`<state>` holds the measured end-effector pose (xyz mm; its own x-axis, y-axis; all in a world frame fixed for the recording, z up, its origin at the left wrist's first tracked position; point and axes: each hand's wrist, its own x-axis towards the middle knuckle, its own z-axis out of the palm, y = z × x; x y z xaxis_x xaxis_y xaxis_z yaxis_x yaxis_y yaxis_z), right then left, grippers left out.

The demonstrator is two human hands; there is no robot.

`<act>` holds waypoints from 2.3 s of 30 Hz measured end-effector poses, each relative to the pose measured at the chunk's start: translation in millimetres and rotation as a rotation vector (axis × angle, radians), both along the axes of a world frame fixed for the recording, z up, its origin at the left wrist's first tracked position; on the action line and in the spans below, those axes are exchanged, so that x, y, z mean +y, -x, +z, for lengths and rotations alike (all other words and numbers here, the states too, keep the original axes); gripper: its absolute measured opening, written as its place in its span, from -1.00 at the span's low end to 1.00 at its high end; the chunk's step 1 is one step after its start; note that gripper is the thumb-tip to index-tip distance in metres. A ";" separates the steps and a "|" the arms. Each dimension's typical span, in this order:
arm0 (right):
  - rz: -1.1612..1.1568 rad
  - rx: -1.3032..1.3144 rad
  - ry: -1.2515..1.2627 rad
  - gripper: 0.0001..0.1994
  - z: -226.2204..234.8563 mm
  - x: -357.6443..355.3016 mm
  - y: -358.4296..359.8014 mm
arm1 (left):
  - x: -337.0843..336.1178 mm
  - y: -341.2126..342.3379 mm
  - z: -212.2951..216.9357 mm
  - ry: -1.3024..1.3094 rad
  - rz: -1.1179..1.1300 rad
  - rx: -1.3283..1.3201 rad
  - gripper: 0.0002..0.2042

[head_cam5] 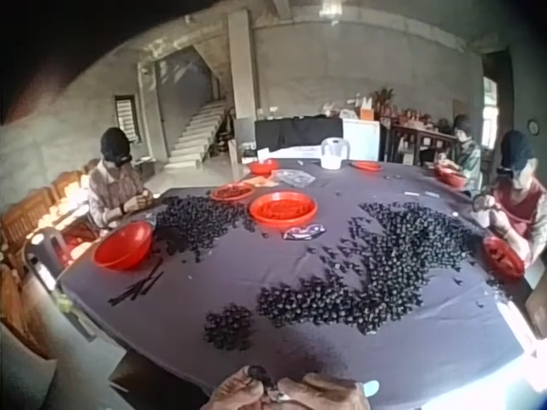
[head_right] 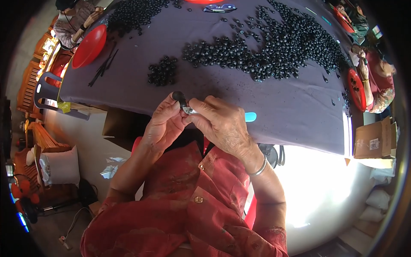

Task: The person sorts small black plastic beads by hand on a table, then places them into a small white container.

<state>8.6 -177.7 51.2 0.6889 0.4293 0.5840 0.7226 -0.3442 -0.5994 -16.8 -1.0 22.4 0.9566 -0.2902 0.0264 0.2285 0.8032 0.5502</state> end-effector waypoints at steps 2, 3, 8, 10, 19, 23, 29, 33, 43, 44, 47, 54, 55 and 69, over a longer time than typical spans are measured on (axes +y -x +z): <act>0.033 0.063 0.060 -0.72 2.4 -3.2 0.4 | -0.5 0.0 -0.6 -0.002 0.003 0.002 -0.90; 0.032 0.064 0.060 -0.72 1.5 -3.5 -0.1 | -1.0 -0.1 -0.8 -0.005 0.006 0.002 -0.90; 0.059 0.111 0.047 -0.74 -0.5 -3.3 -0.4 | 0.3 -0.8 -5.0 -0.028 0.004 -0.009 -0.90; 0.030 0.169 -0.069 -0.77 -5.4 3.0 -0.5 | -2.1 0.5 -6.5 -0.032 0.003 -0.008 -0.89; 0.072 0.354 -0.122 -0.82 0.9 -9.7 -6.3 | -11.1 5.6 -0.7 -0.033 -0.014 0.044 -0.88; 0.102 0.321 -0.102 -0.83 2.6 -14.3 -6.1 | -9.7 4.0 -0.4 -0.019 0.004 0.076 -0.90; 0.068 0.099 0.080 -0.82 9.7 -14.0 -3.6 | -11.1 4.3 1.8 -0.006 0.000 0.074 -0.92; 0.078 0.097 0.053 -0.82 8.5 -10.6 -3.8 | -8.9 3.2 -1.6 -0.008 -0.013 0.044 -0.91; 0.094 0.108 0.093 -0.75 5.3 -12.2 -3.1 | -9.1 3.5 -1.0 -0.042 -0.002 0.103 -0.93; 0.090 0.116 0.089 -0.76 5.8 -11.3 -2.3 | -9.0 3.4 -1.2 -0.037 -0.001 0.087 -0.93; 0.081 0.138 0.054 -0.79 2.1 -6.9 -0.3 | -8.5 2.7 -4.3 -0.011 0.002 0.050 -0.91; -0.085 0.197 -0.077 -0.80 -13.0 1.4 -11.5 | -32.5 17.0 -6.3 -0.052 -0.138 0.119 -0.89; -0.074 0.217 -0.115 -0.80 -13.8 -0.1 -13.1 | -32.4 15.7 -6.4 -0.042 -0.141 0.117 -0.89; 0.217 0.736 -0.381 -0.93 9.1 0.3 4.9 | -16.6 9.0 -7.4 -0.048 -0.155 0.107 -0.81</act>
